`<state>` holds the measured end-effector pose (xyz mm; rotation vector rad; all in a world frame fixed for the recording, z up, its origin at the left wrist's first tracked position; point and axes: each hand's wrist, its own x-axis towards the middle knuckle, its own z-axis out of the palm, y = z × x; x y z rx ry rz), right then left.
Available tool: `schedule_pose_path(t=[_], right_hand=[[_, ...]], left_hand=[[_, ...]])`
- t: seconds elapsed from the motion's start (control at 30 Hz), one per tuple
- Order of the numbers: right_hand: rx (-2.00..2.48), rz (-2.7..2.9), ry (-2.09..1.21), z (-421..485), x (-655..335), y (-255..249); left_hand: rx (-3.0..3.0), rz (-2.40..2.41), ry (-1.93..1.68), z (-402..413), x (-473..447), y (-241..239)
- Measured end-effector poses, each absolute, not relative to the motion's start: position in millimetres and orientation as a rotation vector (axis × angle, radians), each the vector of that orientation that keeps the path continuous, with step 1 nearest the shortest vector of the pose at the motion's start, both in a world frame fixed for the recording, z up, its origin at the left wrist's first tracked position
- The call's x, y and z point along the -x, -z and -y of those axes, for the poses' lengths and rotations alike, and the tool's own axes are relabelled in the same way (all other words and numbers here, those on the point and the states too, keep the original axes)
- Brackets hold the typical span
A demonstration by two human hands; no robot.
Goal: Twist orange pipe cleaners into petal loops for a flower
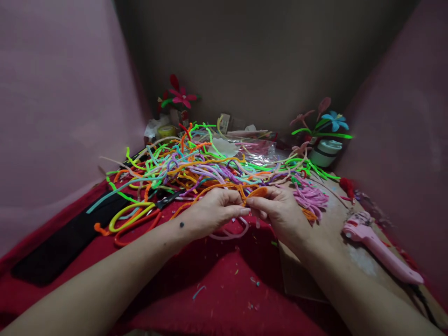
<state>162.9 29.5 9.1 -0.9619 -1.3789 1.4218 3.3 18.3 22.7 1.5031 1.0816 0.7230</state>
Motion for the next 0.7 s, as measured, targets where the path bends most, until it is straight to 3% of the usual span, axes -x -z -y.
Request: schedule_pose_path(t=[0.5,0.7], right_hand=[[0.95,1.332,-1.417,-27,-160,-3],[0.929,1.249,-1.512,-26,-157,0]], left_hand=[[-1.374,-1.086,-1.118,-14,-10,-11],[-1.998,-1.086,-1.302,-14,-6,3]])
